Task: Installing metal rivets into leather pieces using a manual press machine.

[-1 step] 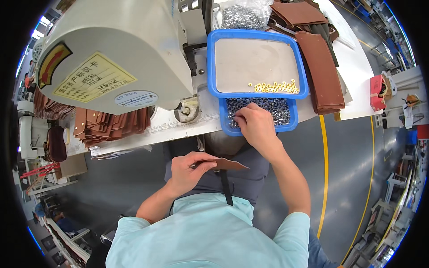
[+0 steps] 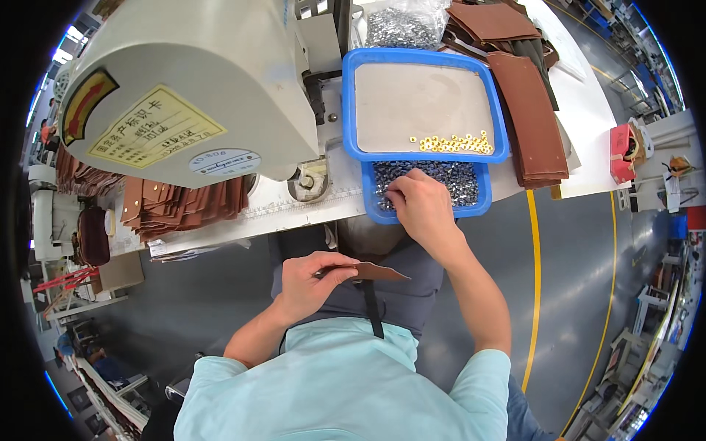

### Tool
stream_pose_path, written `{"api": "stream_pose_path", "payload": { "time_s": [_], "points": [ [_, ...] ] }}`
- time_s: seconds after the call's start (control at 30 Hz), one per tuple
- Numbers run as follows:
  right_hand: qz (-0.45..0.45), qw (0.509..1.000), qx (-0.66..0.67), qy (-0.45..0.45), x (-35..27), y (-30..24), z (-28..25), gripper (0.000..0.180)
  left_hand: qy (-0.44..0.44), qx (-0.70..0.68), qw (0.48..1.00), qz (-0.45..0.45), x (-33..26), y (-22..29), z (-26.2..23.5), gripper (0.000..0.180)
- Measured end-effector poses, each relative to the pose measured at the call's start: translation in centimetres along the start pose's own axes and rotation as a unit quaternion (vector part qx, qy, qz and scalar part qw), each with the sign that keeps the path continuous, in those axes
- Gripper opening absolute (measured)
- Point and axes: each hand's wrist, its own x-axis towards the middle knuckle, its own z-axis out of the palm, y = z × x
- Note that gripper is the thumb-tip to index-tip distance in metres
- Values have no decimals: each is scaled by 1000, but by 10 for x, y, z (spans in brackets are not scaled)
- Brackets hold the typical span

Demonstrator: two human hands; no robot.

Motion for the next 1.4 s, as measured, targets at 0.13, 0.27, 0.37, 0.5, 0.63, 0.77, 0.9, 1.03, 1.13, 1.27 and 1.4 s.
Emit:
{"api": "stream_pose_path", "payload": {
  "time_s": [0.13, 0.27, 0.37, 0.5, 0.63, 0.77, 0.9, 1.03, 1.13, 1.27, 1.4],
  "points": [
    [-2, 1000, -28, 3, 2, -2, 1, 8, -1, 29, 998, 55, 2, -8, -3, 16],
    [-42, 993, -57, 90, 1, -6, 2, 8, 26, 82, 979, 186, 9, -9, -6, 19],
    [63, 977, 198, 38, -19, -34, -15, 6, 25, 103, 962, 251, 9, -10, -9, 22],
    [122, 880, 429, -163, -54, -55, -30, 10, 21, 88, 947, 308, 8, -10, -10, 25],
    [161, 847, 468, -193, -59, -63, -34, 12, 29, 66, 946, 315, 8, -8, -6, 26],
    [122, 873, 424, -206, -60, -67, -37, 12, 38, 66, 947, 311, 5, -8, -6, 27],
    [56, 911, 363, -186, -62, -67, -35, 12, 39, 71, 952, 294, 4, -5, -6, 27],
    [56, 909, 376, -169, -63, -69, -36, 13, 41, 64, 961, 266, 3, 0, -6, 25],
    [8, 930, 337, -145, -66, -68, -35, 13, 31, 67, 965, 253, 4, 2, -7, 25],
    [-49, 939, 319, -121, -67, -67, -37, 18, 5, 19, 987, 157, 0, 2, -6, 21],
    [-59, 942, 307, -120, -72, -62, -29, 28, -18, -64, 998, 20, -7, 7, -2, 15]
  ]
}}
